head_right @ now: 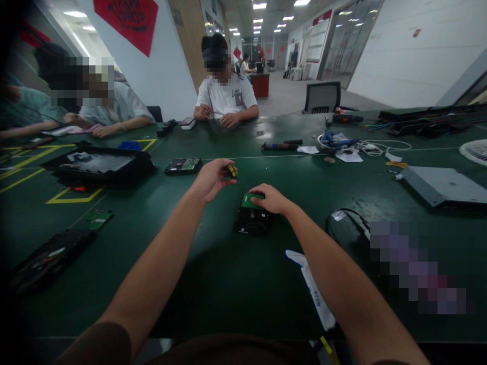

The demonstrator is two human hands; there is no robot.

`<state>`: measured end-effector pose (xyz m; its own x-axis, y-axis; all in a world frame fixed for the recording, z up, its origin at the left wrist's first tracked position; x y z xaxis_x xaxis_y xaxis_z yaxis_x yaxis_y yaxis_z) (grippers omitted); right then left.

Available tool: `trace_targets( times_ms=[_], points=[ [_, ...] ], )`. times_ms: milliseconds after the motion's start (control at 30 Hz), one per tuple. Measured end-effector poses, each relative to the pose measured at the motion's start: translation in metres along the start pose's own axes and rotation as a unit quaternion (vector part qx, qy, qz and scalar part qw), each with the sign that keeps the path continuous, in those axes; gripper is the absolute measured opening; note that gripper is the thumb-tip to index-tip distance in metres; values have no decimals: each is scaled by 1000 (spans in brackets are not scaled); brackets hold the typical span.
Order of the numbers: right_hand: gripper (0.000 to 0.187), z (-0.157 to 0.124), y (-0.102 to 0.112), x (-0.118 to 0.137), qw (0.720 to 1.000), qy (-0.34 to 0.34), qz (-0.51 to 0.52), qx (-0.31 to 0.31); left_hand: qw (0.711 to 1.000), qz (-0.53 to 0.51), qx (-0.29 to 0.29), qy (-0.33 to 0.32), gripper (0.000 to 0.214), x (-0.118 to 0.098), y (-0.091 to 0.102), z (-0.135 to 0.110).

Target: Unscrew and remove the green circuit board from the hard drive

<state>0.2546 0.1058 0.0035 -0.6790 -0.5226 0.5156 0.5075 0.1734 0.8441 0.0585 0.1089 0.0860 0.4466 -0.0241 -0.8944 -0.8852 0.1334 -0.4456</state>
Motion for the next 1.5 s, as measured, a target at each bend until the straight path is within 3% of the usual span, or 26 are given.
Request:
trace_targets(
  times_ms=[133,267,667,867,1100,1367,1500],
  points=[
    [34,0,0,2,1000,5,-2,-3,997,-72,11,37,15,2,-2,-1],
    [33,0,1,3,1000,7,-4,-6,996,-69,19,54,15,2,-3,-2],
    [33,0,1,4,1000,7,2,-6,999,27,30,2,23,2,0,1],
    [33,0,1,5,1000,12,3,-12,999,-21,42,26,20,3,-5,-2],
    [34,0,2,4,1000,1,3,-7,999,-4,36,14,22,0,-3,-1],
    [34,0,0,1,1000,2,-4,-9,996,-91,22,11,12,3,-5,1],
    [33,1,0,3,1000,10,-1,-12,997,-75,25,8,13,5,-7,1]
  ],
)
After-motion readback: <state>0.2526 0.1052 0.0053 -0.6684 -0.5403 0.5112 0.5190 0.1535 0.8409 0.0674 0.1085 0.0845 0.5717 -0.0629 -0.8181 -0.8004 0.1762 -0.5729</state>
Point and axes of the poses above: each hand's wrist, its own z-axis towards the middle knuckle, its own y-axis out of the back of the hand, x = y × z, the point moved 6 cm from there along z, towards the middle knuckle, and after that the axes turned 8 degrees about -z, right-handed, at the moved point
